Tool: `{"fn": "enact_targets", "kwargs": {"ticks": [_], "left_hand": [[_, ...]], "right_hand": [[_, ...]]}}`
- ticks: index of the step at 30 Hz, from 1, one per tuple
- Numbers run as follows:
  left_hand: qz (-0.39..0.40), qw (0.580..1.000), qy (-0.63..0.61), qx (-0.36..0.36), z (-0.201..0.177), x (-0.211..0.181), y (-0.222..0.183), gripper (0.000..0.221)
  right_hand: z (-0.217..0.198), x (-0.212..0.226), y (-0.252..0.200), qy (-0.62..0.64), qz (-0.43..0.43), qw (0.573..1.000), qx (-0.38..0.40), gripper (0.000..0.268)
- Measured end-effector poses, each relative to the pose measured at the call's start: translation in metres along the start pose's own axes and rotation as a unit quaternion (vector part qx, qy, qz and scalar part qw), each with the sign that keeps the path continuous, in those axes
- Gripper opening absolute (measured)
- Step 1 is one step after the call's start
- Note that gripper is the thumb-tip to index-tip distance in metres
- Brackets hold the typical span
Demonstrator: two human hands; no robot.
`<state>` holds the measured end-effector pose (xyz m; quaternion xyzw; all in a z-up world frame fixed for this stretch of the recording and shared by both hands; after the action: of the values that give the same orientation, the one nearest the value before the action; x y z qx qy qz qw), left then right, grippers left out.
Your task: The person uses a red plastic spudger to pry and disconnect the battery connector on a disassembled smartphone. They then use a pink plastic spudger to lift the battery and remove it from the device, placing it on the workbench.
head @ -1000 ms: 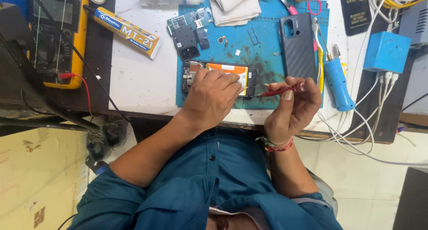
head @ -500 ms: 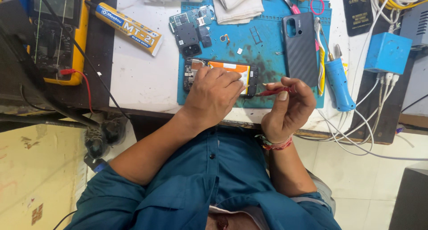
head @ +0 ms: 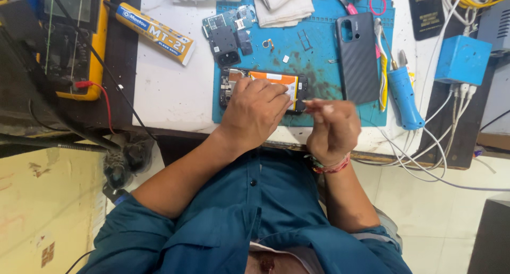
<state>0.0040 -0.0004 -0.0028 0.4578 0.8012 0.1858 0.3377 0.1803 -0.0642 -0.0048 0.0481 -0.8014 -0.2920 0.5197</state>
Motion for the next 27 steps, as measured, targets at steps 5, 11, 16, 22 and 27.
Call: {"fn": "enact_targets", "kwargs": {"ticks": [5,11,16,22,27], "left_hand": [[-0.019,0.997,0.065,0.029,-0.009,0.014,0.008,0.011],[-0.064,0.99,0.126,-0.005,-0.023,0.027,0.028,0.028],[-0.023,0.969,-0.244,-0.026,-0.013,-0.013,0.019,0.051],[-0.079,0.918,-0.385,0.043,0.015,-0.015,0.016,0.053],[-0.125,0.939,-0.32,0.004,0.02,-0.015,0.02,0.027]], "right_hand": [[0.0,0.007,0.006,-0.082,-0.096,0.992,-0.009,0.036],[-0.001,0.004,0.007,0.06,0.019,0.998,0.01,0.023],[-0.002,-0.006,0.005,0.001,-0.053,0.998,-0.032,0.025],[-0.011,-0.007,0.005,-0.024,-0.03,0.999,0.014,0.02],[-0.008,-0.006,0.006,-0.009,-0.051,0.999,0.003,0.029]]}}
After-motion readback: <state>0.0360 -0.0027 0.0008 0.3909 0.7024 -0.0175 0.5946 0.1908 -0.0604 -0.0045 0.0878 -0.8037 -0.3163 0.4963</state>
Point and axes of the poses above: each hand's wrist, its own y-axis towards the middle knuckle, its own z-axis out of the palm, x = y × z, the point moved 1 cm from there along y, towards the middle knuckle, and after that the axes turned 10 degrees about z, right-handed, at the moved point
